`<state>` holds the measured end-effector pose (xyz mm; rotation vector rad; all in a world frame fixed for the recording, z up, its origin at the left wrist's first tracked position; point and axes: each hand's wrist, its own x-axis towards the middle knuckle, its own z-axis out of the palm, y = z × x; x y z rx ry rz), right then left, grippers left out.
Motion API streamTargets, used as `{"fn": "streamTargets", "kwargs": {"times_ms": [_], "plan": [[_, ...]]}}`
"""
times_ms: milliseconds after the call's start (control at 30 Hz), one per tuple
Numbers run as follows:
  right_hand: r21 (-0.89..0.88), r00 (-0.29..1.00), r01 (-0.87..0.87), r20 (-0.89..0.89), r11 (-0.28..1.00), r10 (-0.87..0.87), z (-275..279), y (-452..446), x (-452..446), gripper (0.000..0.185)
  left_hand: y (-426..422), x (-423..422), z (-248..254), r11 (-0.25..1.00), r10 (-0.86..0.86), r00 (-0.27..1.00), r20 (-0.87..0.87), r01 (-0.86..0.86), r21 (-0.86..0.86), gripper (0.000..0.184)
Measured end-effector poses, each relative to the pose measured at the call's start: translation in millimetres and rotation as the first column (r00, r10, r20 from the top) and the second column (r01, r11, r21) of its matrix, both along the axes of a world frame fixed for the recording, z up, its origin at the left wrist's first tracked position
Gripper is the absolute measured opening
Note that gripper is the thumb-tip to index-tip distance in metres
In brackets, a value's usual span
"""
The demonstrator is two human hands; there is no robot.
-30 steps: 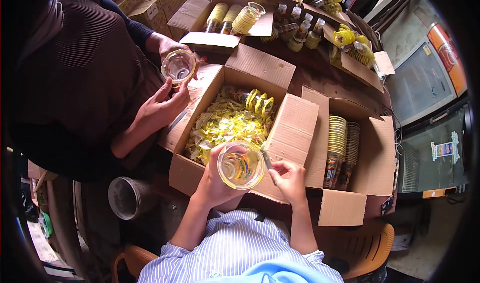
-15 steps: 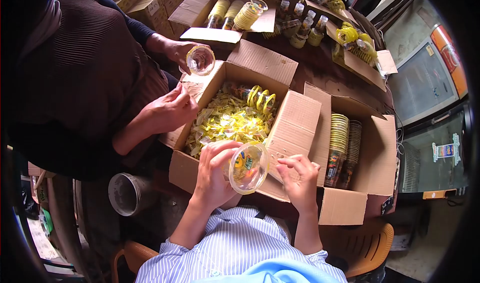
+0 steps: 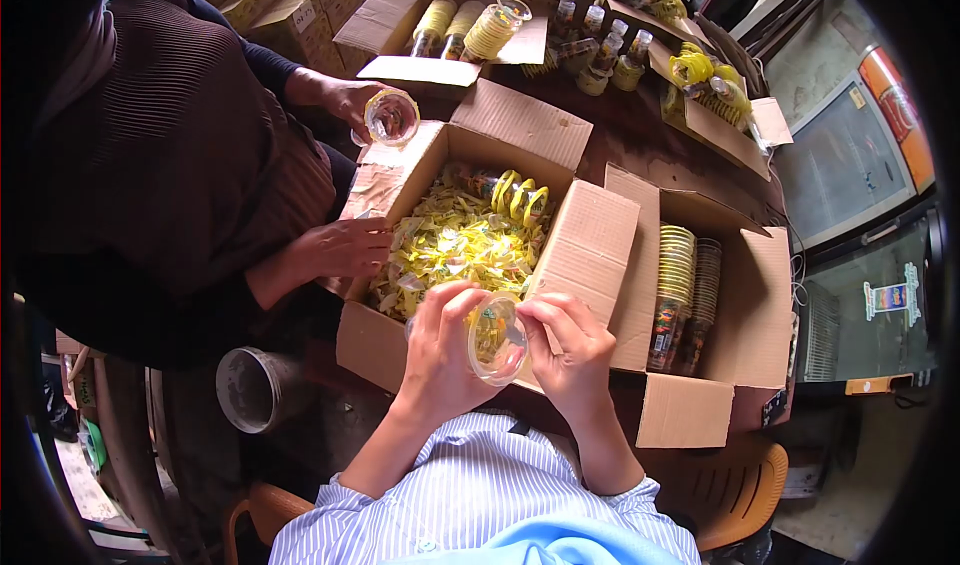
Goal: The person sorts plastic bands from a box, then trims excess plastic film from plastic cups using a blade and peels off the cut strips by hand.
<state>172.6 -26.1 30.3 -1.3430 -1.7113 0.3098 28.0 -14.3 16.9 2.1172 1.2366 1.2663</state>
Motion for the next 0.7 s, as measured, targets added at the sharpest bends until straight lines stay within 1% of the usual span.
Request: {"fn": "streamTargets", "kwargs": {"times_ms": [67,167,267,367,467,567,667,700], "plan": [[-0.012,1.000,0.013,-0.025,1.000,-0.013,-3,3,0,0.013,4,2,-12,0.994,-0.097,0.981,0.166,0.104,-0.035,0.061],[-0.099,0.970,0.056,-0.232,0.993,-0.078,-10,7,6,0.013,-1,-2,-17,0.998,-0.020,0.999,0.032,0.022,-0.051,0.063],[-0.129,0.952,0.054,-0.293,0.990,-0.090,0,4,5,0.013,1,-2,-11,0.997,0.052,0.992,-0.117,-0.046,0.054,0.068],[-0.036,0.999,0.037,-0.039,0.999,-0.038,5,1,5,0.012,1,0,-12,0.995,0.046,0.996,-0.070,-0.039,0.094,0.060],[0.046,0.996,0.046,0.075,0.998,-0.049,0,3,5,0.014,1,4,-9,0.989,0.027,0.999,-0.046,-0.020,0.146,0.060],[0.103,0.983,0.051,0.173,0.993,-0.069,3,4,6,0.016,-2,2,-10,0.991,-0.039,0.998,-0.054,0.045,0.124,0.076],[0.187,0.972,-0.052,0.236,0.981,0.007,3,8,5,0.017,-1,-3,-17,0.995,-0.095,0.995,0.003,0.095,0.041,0.077],[0.226,0.969,-0.065,0.247,0.972,0.007,2,7,1,0.016,-2,-3,-13,0.995,-0.097,0.995,0.000,0.097,0.003,0.072]]}}
